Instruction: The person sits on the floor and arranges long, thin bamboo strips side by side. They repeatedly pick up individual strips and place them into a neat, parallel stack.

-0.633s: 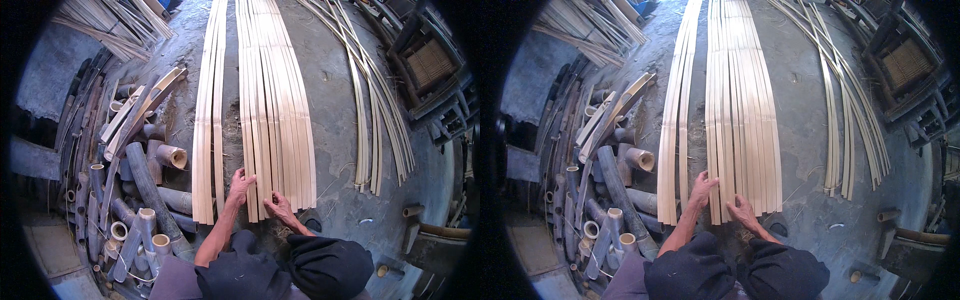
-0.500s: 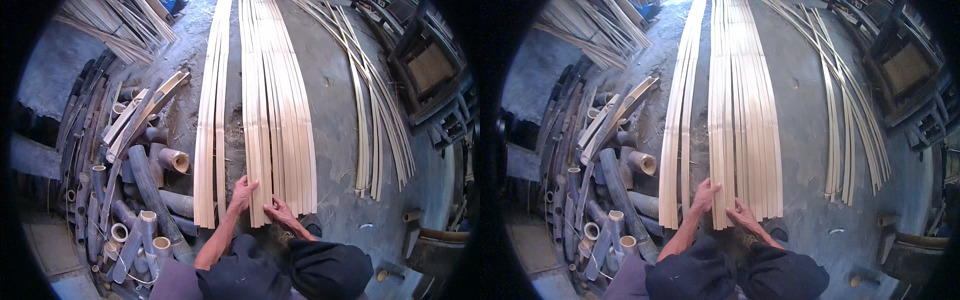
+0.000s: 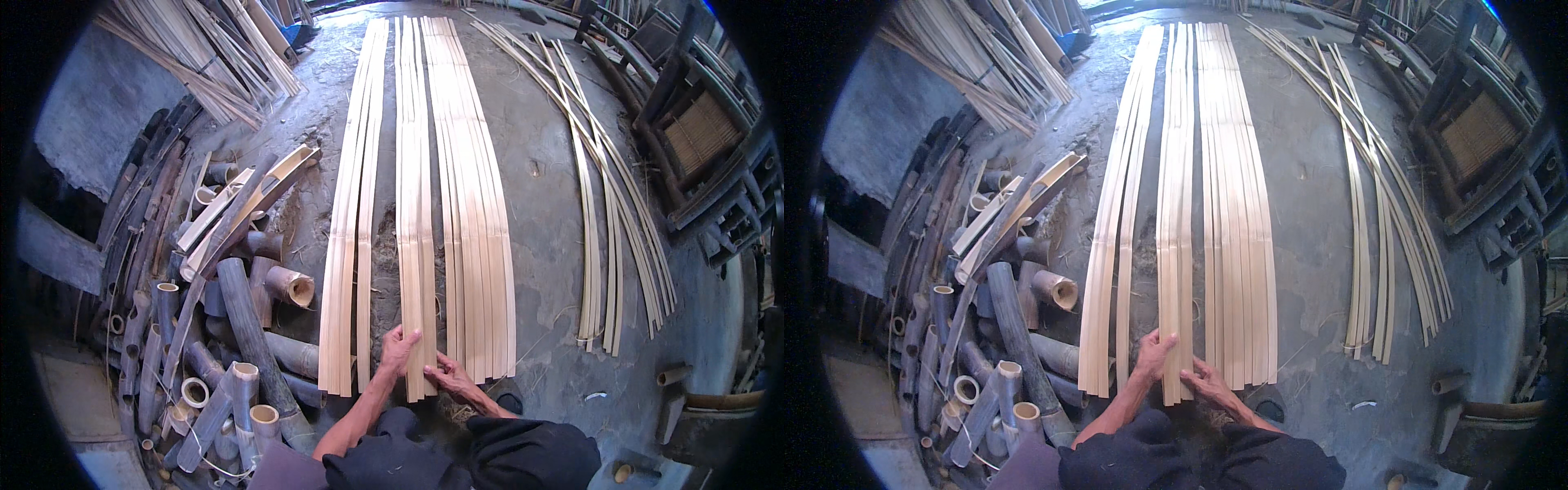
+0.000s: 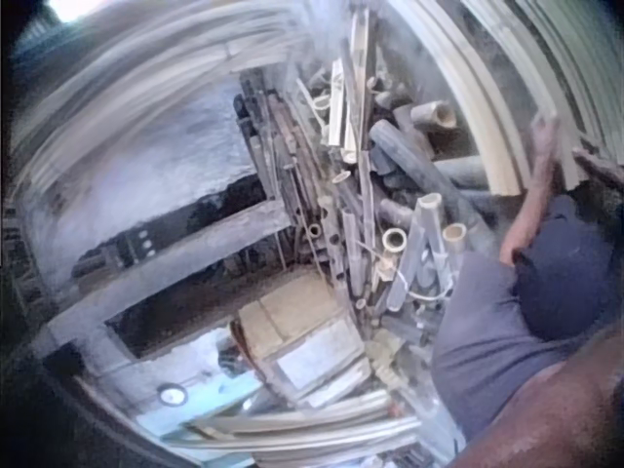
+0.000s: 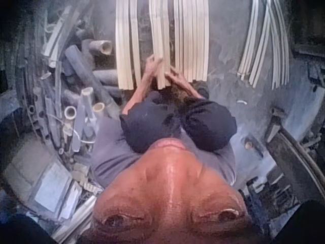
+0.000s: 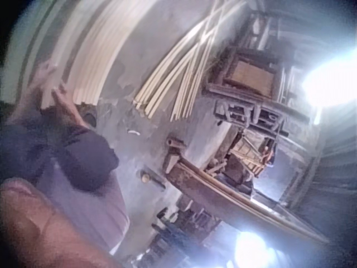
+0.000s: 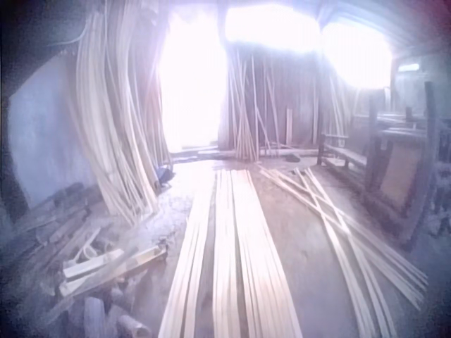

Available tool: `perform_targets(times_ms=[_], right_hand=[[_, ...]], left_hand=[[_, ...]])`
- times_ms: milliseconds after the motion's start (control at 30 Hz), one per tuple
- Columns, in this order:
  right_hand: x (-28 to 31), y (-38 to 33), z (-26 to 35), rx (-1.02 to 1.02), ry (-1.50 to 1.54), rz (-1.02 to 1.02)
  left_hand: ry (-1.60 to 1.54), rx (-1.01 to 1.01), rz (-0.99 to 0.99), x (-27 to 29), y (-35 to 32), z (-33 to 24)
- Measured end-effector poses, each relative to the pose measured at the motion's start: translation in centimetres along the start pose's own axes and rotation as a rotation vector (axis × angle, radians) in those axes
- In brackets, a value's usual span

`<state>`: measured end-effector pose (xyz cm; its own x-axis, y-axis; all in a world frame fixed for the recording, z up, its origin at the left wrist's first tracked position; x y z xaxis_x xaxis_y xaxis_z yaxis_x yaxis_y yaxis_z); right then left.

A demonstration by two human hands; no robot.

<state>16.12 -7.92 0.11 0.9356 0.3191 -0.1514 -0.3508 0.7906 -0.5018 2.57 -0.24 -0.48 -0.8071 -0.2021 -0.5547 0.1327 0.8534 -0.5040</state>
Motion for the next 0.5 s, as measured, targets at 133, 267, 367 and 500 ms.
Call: perform_targets(times_ms=[133,267,367,500], right_hand=[[0.4,2.1,3.7,0.051,0.009,0.049],[0.1,2.1,4.7,0.046,0.023,0.052],[-1.1,1.8,3.1,0.08,-0.082,0.017],[-0.7,0.7,2.7,0.018,-0.301,-0.088]], left_hand=[[-0.043,0.009,0.032,-0.5,3.2,-2.1],[0.013,0.044,0.032,-1.2,2.9,-3.5],[-0.011,0.049,-0.002,1.0,2.0,-2.8],[-0.05,0.095,0.047,1.9,2.0,-2.4]])
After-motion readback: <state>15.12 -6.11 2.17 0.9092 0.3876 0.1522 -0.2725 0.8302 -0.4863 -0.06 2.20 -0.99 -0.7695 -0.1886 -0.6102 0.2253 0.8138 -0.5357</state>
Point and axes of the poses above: each hand's wrist, its own y-axis towards the middle knuckle, its own x-axis out of the back of the hand, z = x × y, the point moved 6 cm from there along y, towards the middle knuckle, and after that the axes turned 15 degrees about -y, right-handed, at the moved point
